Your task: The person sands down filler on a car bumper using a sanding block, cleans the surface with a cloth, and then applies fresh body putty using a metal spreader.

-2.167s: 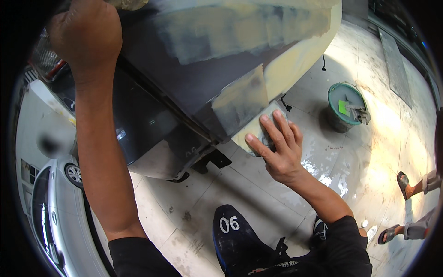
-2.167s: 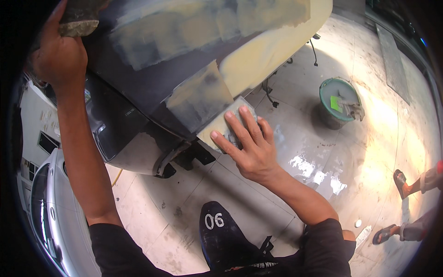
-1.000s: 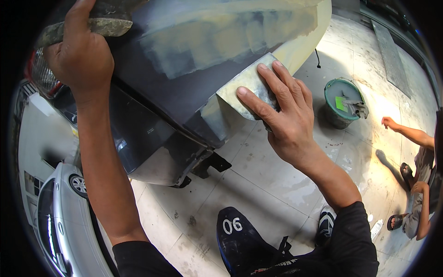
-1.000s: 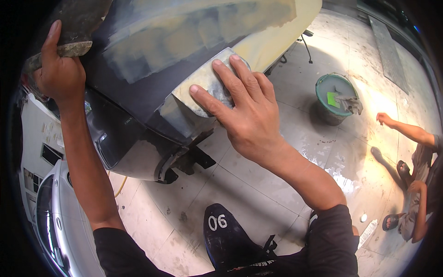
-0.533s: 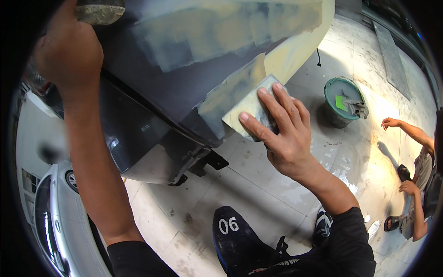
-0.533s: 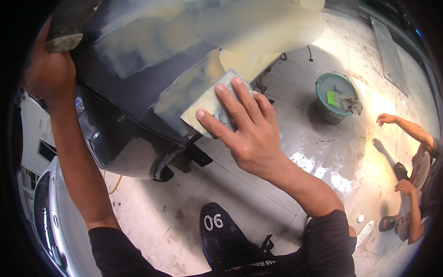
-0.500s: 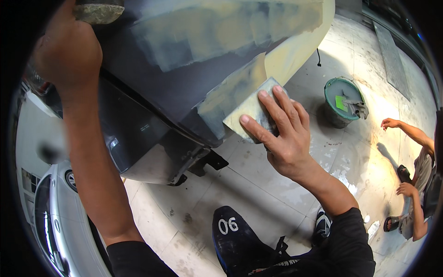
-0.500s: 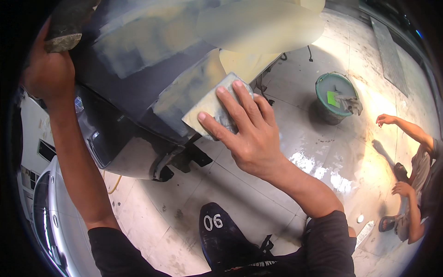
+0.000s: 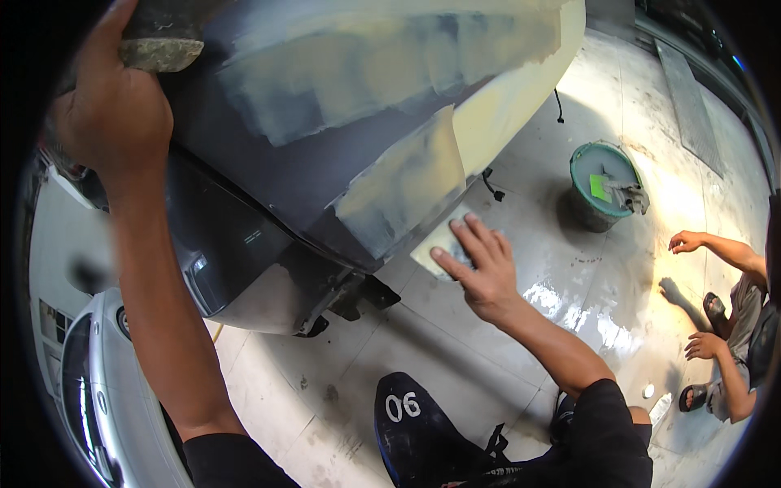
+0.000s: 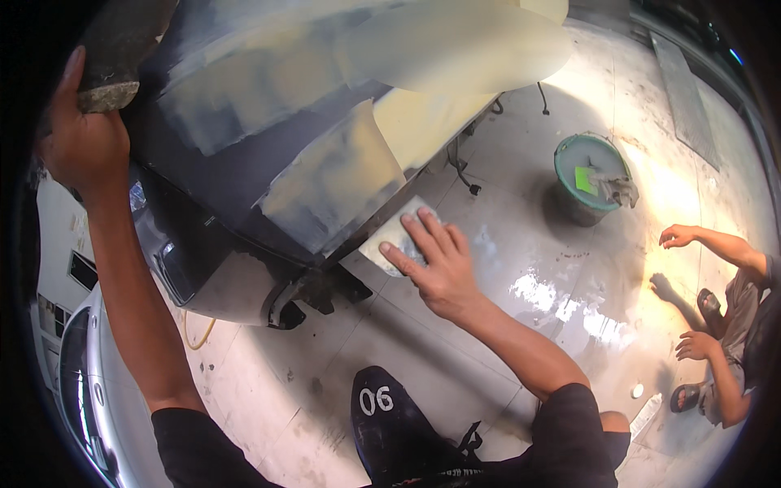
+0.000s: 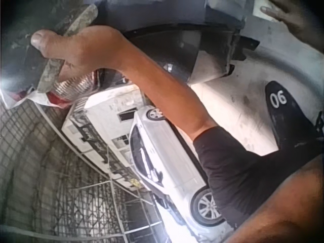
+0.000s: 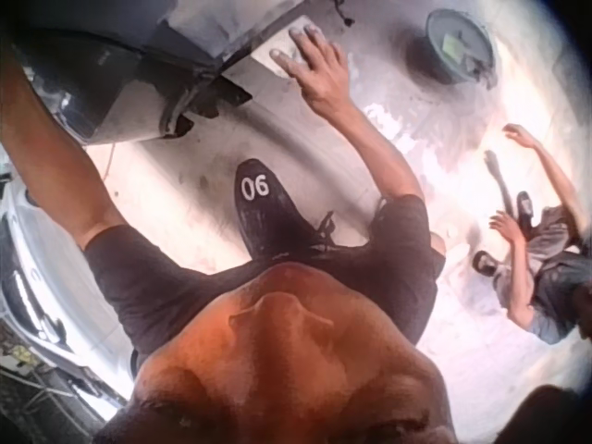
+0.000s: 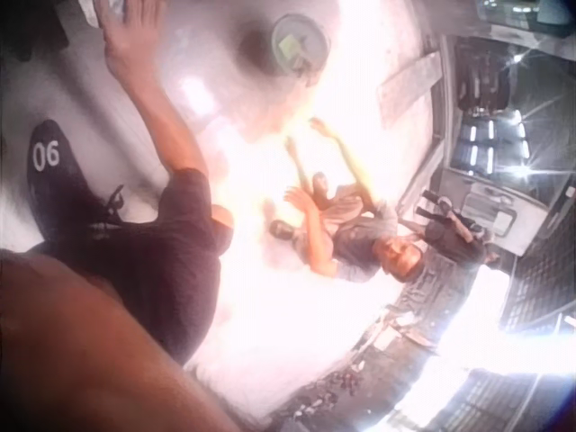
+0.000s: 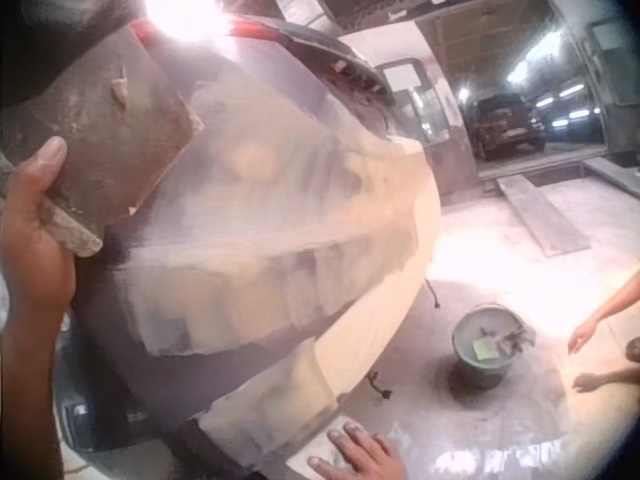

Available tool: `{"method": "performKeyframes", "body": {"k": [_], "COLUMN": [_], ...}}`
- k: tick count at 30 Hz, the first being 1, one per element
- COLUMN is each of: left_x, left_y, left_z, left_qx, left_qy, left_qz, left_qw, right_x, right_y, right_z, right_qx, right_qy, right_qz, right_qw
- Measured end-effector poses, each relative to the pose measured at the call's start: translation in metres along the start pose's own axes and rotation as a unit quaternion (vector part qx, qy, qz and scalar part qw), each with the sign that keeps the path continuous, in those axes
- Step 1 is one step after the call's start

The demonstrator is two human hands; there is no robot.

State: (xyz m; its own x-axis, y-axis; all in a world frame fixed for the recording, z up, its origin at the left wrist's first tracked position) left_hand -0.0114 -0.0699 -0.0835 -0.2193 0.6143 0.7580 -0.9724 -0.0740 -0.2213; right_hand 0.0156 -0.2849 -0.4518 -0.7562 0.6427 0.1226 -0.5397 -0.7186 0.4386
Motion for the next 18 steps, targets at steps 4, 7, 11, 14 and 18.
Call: {"method": "performKeyframes", "body": {"k": [4, 7, 11, 14, 18], "left_x": [0.003, -0.002, -0.005, -0.004, -0.008], "left_y": [0.004, 0.001, 0.002, 0.004, -0.001], "left_z": [-0.007, -0.003, 0.001, 0.003, -0.002], "left_qx": [0.012, 0.01, 0.008, 0.013, 0.014], "left_qy": [0.003, 0.006, 0.013, 0.015, 0.03], "left_qz": [-0.002, -0.012, -0.02, -0.029, -0.038], "left_qw": [1.0, 1.0, 1.0, 0.999, 0.999], "right_x": [0.004, -0.006, -0.01, -0.005, -0.006], "right_y": [0.047, 0.069, 0.077, 0.079, 0.076], "right_z": [0.042, 0.076, 0.102, 0.111, 0.113], "right_qx": [-0.071, -0.085, -0.099, -0.108, -0.1], "right_qy": [0.017, 0.03, 0.049, 0.044, 0.037], "right_qz": [-0.002, -0.035, -0.07, -0.064, -0.073], "right_qw": [0.997, 0.995, 0.991, 0.991, 0.992]}}
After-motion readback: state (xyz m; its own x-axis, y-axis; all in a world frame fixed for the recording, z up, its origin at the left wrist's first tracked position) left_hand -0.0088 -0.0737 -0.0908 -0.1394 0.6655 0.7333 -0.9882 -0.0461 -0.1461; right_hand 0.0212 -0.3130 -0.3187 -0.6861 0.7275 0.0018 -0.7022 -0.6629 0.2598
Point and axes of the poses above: each hand's wrist, its own z-axis towards the middle knuckle, its own y-axis out of the back of the hand, x = y × z, the point moved 4 cm from there along z, towards the middle knuckle
